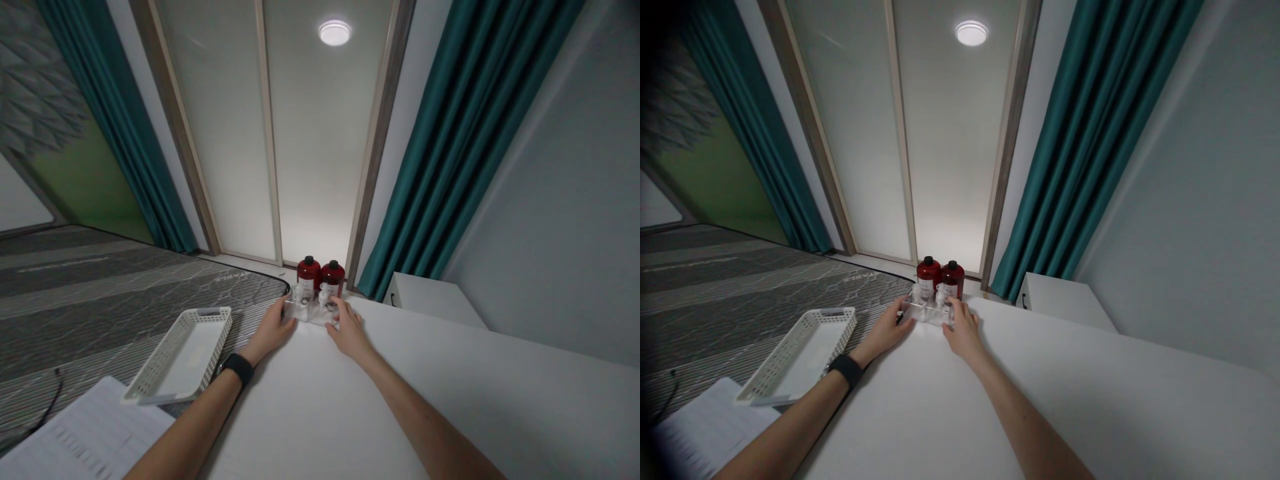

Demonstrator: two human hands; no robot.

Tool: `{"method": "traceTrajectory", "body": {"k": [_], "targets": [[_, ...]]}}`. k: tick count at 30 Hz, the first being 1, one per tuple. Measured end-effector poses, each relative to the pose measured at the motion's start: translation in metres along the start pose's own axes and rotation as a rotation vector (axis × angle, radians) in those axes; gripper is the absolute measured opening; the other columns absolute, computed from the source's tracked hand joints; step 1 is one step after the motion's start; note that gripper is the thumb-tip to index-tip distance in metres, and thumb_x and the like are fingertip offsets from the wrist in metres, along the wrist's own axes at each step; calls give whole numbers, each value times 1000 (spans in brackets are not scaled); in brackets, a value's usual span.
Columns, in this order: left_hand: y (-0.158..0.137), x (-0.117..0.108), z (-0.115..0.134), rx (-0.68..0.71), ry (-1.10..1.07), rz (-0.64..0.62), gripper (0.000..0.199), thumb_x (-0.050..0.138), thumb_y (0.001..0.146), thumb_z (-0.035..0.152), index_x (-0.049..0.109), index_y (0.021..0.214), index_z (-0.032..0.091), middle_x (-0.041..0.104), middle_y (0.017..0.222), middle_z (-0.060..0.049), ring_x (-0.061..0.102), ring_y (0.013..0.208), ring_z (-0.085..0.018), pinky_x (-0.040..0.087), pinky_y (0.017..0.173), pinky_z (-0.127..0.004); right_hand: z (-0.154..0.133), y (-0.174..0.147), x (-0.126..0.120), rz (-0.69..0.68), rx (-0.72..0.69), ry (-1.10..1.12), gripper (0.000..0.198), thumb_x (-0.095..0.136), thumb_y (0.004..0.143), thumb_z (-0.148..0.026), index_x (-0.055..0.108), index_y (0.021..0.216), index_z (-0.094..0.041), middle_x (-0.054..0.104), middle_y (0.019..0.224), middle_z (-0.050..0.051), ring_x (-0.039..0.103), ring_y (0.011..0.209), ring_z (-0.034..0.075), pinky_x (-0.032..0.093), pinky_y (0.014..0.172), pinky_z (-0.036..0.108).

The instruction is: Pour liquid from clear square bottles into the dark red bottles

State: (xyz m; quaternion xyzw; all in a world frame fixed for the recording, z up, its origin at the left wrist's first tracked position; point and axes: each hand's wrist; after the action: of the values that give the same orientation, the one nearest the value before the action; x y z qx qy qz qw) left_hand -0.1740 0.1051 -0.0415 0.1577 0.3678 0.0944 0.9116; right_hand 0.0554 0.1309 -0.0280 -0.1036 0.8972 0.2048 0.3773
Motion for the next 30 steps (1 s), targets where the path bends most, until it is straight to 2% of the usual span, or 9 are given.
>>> {"method": "traceTrajectory", "body": {"k": [15,22,26,30], "targets": [[-1,2,1,10,-33,18,50,61,81,23,53,130,14,66,116,-11,62,107,-26,48,99,-43,3,2,-9,-53,-25,22,56,62,81,-11,45,132,-28,63,118,6,66,95,22,40,98,45],[-3,1,-8,-59,-39,35,72,67,78,29,38,143,14,64,120,-14,63,110,-28,52,93,-43,9,0,-11,-8,-4,64,77,65,80,-16,31,147,-28,60,129,9,66,98,23,42,100,48],[-3,-12,6,-20,-15,152,67,66,79,33,41,140,17,60,126,-14,60,113,-29,51,91,-43,11,-7,-21,5,-10,82,75,63,82,-18,30,148,-28,59,127,8,65,96,22,45,99,46],[-4,-31,36,99,34,350,35,51,89,30,55,121,16,64,104,-9,62,95,-24,52,84,-40,11,-24,-37,-11,-13,79,69,60,84,-17,33,147,-26,59,128,10,64,102,23,44,100,46]]}}
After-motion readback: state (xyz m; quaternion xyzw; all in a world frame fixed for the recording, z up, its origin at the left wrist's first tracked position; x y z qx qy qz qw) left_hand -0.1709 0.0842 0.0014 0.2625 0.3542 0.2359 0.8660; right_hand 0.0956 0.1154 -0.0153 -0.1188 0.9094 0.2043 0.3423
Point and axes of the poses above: each hand's wrist, its own y-axis towards the middle knuckle, its own x-axis out of the palm, z = x × y
